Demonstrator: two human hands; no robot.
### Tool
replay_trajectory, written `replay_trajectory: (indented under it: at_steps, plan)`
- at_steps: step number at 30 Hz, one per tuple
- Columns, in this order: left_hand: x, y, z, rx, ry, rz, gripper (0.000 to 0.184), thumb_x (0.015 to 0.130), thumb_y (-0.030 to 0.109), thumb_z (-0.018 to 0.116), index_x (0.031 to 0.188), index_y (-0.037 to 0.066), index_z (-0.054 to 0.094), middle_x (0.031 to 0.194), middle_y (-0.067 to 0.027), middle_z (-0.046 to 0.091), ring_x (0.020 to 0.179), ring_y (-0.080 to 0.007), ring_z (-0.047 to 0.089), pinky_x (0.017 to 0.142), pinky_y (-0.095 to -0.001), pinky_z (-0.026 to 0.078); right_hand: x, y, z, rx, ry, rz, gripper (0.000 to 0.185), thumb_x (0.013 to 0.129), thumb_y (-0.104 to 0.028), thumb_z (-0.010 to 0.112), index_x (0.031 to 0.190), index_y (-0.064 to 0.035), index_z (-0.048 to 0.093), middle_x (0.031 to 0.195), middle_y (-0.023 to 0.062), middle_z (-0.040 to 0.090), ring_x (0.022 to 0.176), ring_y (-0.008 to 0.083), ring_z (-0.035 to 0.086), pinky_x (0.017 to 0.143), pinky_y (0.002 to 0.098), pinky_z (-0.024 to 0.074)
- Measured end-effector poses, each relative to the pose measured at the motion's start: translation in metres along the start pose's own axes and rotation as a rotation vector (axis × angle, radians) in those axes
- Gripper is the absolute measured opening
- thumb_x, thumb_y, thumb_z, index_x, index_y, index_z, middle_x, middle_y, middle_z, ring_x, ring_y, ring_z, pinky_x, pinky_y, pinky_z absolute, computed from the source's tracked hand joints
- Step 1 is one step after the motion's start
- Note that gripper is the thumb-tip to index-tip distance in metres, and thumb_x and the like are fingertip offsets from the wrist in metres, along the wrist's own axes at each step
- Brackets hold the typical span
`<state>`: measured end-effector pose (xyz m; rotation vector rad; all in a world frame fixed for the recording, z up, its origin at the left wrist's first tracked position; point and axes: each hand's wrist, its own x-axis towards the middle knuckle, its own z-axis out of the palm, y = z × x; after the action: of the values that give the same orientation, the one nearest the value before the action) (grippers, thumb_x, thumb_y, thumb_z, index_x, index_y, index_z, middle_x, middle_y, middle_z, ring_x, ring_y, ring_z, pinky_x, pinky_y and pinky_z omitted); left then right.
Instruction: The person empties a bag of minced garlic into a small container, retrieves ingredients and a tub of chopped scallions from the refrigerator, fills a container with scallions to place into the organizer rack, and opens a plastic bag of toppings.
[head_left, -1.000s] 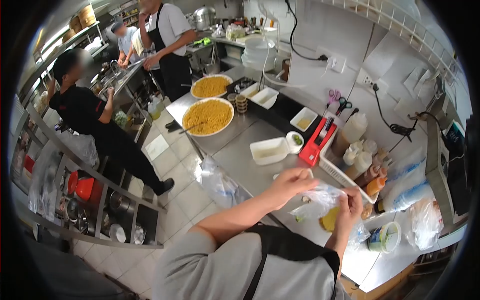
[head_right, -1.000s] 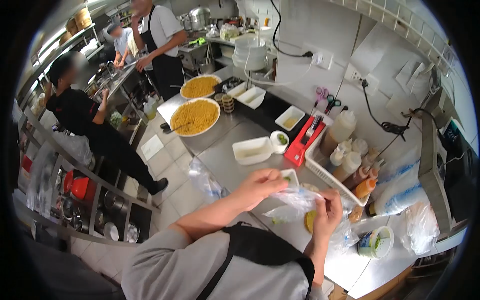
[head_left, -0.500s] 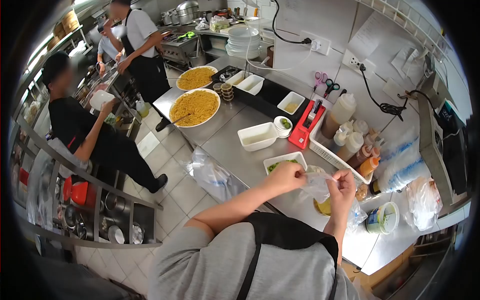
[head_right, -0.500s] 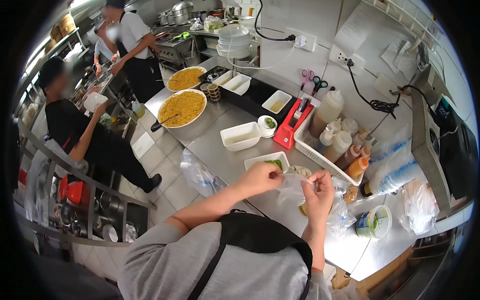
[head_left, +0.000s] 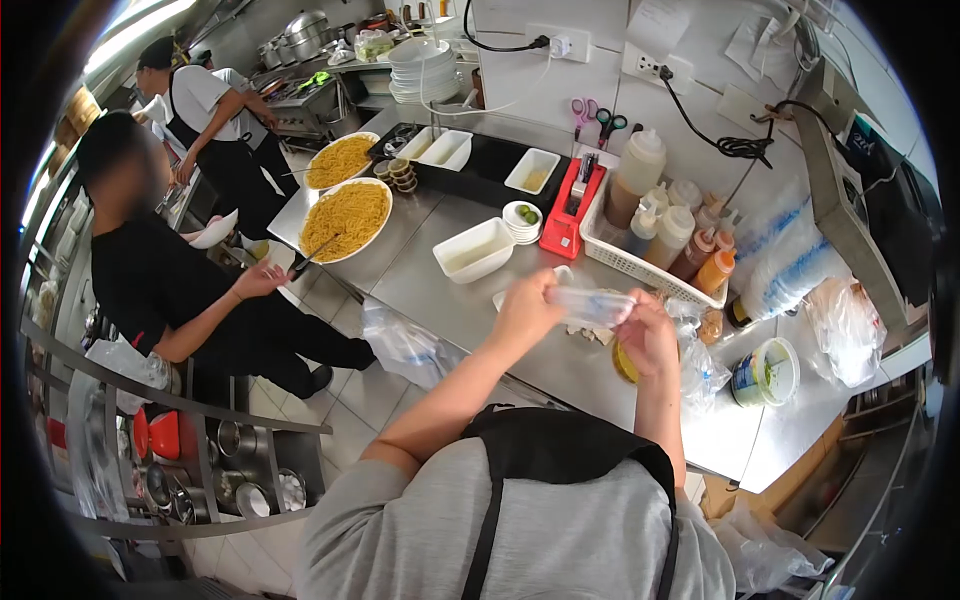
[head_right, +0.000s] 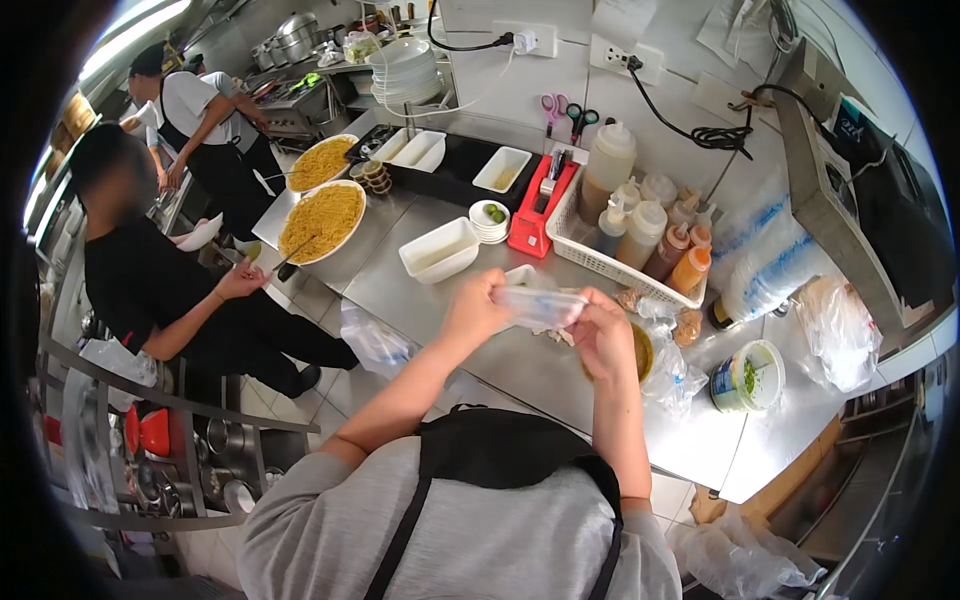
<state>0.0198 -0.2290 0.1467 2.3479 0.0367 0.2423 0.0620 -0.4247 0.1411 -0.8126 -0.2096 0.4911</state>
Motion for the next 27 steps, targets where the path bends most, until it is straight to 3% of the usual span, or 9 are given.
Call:
replay_trajectory:
  at_steps: [1, 4, 8, 9, 13, 16, 22, 27]
  plan:
    - [0.003, -0.002, -0.001, 0.019, 0.028, 0.026, 0.019, 0.081, 0.018, 0.059, 0.094, 0.005, 0.061, 0.094, -0.0098, 0.066, 0.082, -0.0255, 0.064, 0.070, -0.0391, 0.050, 0.000, -0.002, -0.003, 0.044, -0.102, 0.038, 0.005, 0.077, -0.005, 0.055, 0.081, -0.0012, 0.054, 0.075, 0.0021, 0.055, 0.070, 0.0106, 0.050, 0.065, 0.0229, 0.0399]
    - [0.019, -0.012, -0.007, 0.021, 0.094, 0.083, 0.018, 0.081, 0.018, 0.059, 0.094, 0.005, 0.061, 0.094, -0.0099, 0.065, 0.082, -0.0254, 0.064, 0.070, -0.0388, 0.050, -0.001, 0.000, -0.002, -0.174, -0.036, 0.028, 0.007, 0.079, -0.006, 0.058, 0.082, -0.0023, 0.053, 0.074, 0.0009, 0.055, 0.071, 0.0097, 0.051, 0.066, 0.0227, 0.0402]
    - [0.021, -0.019, -0.005, -0.019, 0.117, 0.110, 0.018, 0.081, 0.018, 0.059, 0.094, 0.005, 0.061, 0.094, -0.0101, 0.065, 0.082, -0.0253, 0.064, 0.071, -0.0382, 0.050, 0.009, 0.010, 0.001, -1.005, 0.243, -0.177, 0.018, 0.074, -0.004, 0.067, 0.085, -0.0024, 0.052, 0.069, 0.0022, 0.054, 0.063, 0.0100, 0.050, 0.057, 0.0259, 0.0400]
    - [0.019, -0.019, -0.002, -0.024, 0.122, 0.114, 0.018, 0.081, 0.017, 0.059, 0.094, 0.005, 0.061, 0.094, -0.0102, 0.065, 0.082, -0.0253, 0.064, 0.071, -0.0381, 0.050, 0.016, 0.017, -0.005, -1.161, 0.306, -0.326, 0.024, 0.070, -0.001, 0.068, 0.088, -0.0014, 0.052, 0.066, 0.0062, 0.053, 0.058, 0.0147, 0.049, 0.055, 0.0296, 0.0413]
    - [0.014, -0.022, 0.001, -0.053, 0.139, 0.123, 0.017, 0.082, 0.017, 0.059, 0.093, 0.004, 0.061, 0.094, -0.0104, 0.065, 0.083, -0.0251, 0.064, 0.071, -0.0376, 0.049, 0.027, 0.018, -0.006, -1.225, 0.362, -0.357, 0.021, 0.067, 0.002, 0.064, 0.086, -0.0006, 0.055, 0.071, 0.0113, 0.058, 0.062, 0.0210, 0.055, 0.061, 0.0318, 0.0446]
    - [0.012, -0.024, 0.002, -0.067, 0.152, 0.125, 0.017, 0.082, 0.016, 0.059, 0.093, 0.004, 0.061, 0.094, -0.0105, 0.065, 0.083, -0.0250, 0.064, 0.071, -0.0372, 0.049, 0.037, 0.016, -0.005, -1.351, 0.395, -0.572, 0.021, 0.069, 0.005, 0.061, 0.089, -0.0008, 0.058, 0.073, 0.0110, 0.060, 0.066, 0.0198, 0.057, 0.063, 0.0315, 0.0460]
    - [0.013, -0.027, 0.004, -0.079, 0.174, 0.133, 0.016, 0.082, 0.016, 0.059, 0.093, 0.003, 0.060, 0.095, -0.0108, 0.065, 0.083, -0.0248, 0.063, 0.072, -0.0364, 0.049, 0.049, 0.024, 0.006, -1.112, 0.249, -0.478, 0.027, 0.067, 0.008, 0.058, 0.092, -0.0020, 0.057, 0.083, 0.0104, 0.057, 0.069, 0.0225, 0.055, 0.065, 0.0322, 0.0458]
    - [0.014, -0.029, 0.005, -0.093, 0.188, 0.135, 0.016, 0.083, 0.015, 0.059, 0.093, 0.003, 0.060, 0.095, -0.0111, 0.065, 0.084, -0.0246, 0.063, 0.073, -0.0358, 0.049, 0.051, 0.025, 0.009, -1.225, 0.220, -0.575, 0.027, 0.065, 0.010, 0.057, 0.089, -0.0023, 0.052, 0.089, 0.0098, 0.053, 0.081, 0.0233, 0.053, 0.070, 0.0319, 0.0444]
